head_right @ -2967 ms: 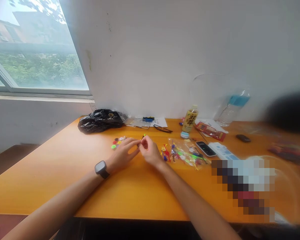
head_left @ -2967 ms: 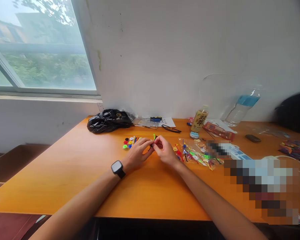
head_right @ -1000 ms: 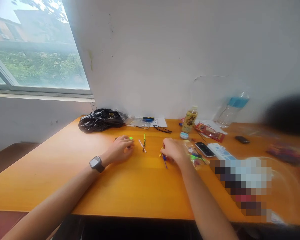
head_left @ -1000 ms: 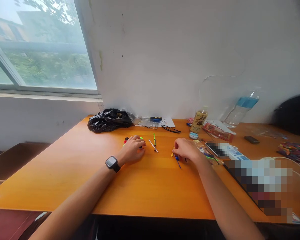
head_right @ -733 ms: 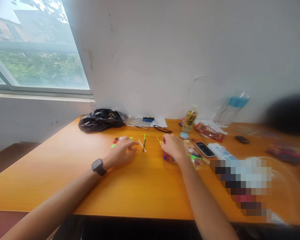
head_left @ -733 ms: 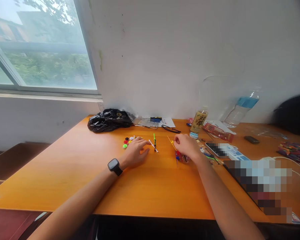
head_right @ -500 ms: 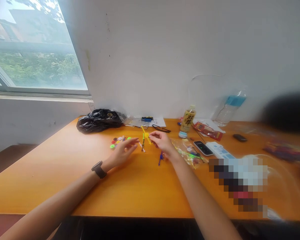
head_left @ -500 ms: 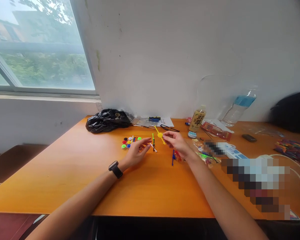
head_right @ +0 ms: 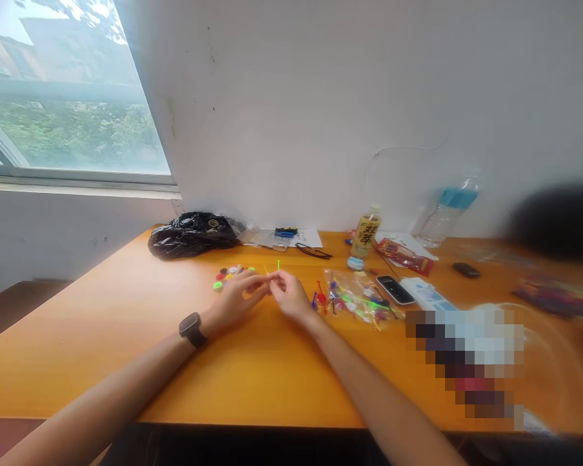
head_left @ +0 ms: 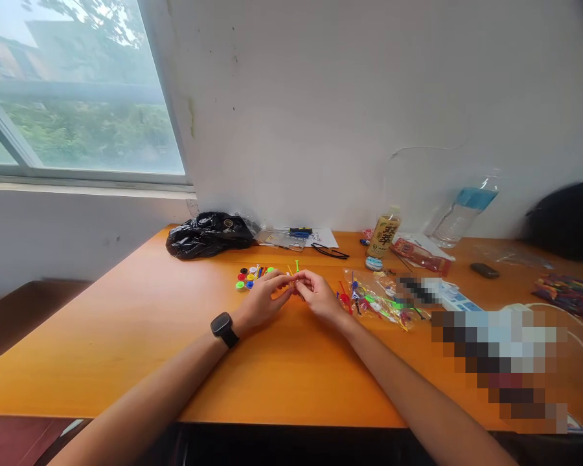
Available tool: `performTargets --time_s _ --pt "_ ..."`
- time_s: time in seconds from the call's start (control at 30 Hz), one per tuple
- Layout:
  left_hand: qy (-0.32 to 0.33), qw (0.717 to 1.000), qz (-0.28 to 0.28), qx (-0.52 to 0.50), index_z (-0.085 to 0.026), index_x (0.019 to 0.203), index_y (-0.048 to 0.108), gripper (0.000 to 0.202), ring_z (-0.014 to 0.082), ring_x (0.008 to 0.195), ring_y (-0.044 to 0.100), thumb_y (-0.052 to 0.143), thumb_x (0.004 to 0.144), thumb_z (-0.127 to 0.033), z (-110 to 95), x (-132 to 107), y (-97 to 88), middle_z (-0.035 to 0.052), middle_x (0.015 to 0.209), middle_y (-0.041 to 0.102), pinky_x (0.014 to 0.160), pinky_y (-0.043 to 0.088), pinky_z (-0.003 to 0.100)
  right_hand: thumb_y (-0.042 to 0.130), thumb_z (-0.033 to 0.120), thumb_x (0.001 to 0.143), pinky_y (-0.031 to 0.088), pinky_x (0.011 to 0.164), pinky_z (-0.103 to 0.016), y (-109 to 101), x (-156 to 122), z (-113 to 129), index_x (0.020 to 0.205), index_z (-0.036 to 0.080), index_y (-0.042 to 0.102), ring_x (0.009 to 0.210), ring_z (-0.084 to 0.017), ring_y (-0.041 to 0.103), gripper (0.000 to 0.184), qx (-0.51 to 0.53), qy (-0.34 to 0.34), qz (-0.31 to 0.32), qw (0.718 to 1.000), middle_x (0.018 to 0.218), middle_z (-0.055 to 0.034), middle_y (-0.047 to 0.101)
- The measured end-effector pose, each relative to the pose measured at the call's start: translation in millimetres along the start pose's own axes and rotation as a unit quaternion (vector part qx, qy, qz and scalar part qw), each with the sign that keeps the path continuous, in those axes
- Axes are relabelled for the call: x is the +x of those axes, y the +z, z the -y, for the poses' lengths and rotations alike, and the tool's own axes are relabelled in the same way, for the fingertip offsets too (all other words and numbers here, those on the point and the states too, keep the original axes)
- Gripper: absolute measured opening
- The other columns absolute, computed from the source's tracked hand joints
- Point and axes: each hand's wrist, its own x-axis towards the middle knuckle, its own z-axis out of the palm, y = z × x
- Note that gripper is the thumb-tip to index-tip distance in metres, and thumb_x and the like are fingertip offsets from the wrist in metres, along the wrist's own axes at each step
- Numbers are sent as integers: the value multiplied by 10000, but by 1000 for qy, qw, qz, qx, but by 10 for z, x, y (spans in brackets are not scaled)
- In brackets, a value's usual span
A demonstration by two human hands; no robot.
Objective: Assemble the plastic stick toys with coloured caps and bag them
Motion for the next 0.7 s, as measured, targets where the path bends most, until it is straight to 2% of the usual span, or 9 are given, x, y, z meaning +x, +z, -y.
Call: performTargets --time_s 0.07,0.2,0.3,0.37,0.43,0.53,0.6,0.7 --pt "8 1000 13 -2 -256 1216 730 225 185 975 665 656 1003 -251 -17 -2 -7 70 1090 682 845 568 311 701 408 819 372 575 -244 -5 0 -1 931 192 630 645 -126 546 254 6 6 0 1000 752 2 645" --pt "25 999 23 -20 -242 1178 718 182 211 1116 671 635 1016 -249 -80 13 -9 90 1211 685 971 562 353 673 341 802 295 515 -231 -48 6 -1 880 199 571 515 -81 426 191 49 42 26 998 650 58 564" --pt "35 998 19 -41 -217 1082 707 111 199 1077 687 620 1015 -228 -103 28 9 85 1169 713 958 561 344 654 286 781 284 512 -227 -86 15 -11 907 212 541 509 -78 399 185 56 44 64 995 651 79 540" --pt "28 998 11 -50 -208 1041 695 73 183 1006 696 642 992 -220 -68 35 20 68 1098 731 901 562 318 639 279 789 293 534 -225 -123 29 -16 919 213 533 545 -85 416 180 24 29 74 997 682 73 548" --pt "5 999 11 -50 -205 1035 683 79 158 885 694 662 958 -196 11 46 18 34 986 747 798 550 278 620 309 820 297 549 -230 -184 52 -11 912 208 546 568 -96 427 155 -33 8 57 998 689 62 544" --pt "-33 999 18 -12 -202 989 673 96 137 738 645 654 916 -142 161 77 -16 0 864 735 672 491 250 585 355 872 298 557 -250 -314 93 13 928 188 616 571 -120 437 179 -171 -25 -11 985 674 39 543" --pt "-37 998 22 36 -205 986 681 106 152 773 647 627 928 -134 232 104 -39 13 894 737 703 486 269 565 342 901 291 561 -265 -394 113 34 924 177 652 566 -134 441 188 -284 -35 -52 957 649 26 547" --pt "-31 992 25 120 -232 1056 717 114 217 984 668 640 973 -216 259 134 -41 61 1046 736 861 492 341 544 319 947 291 565 -277 -474 119 89 900 174 664 557 -149 474 194 -413 -19 -51 909 628 7 585"
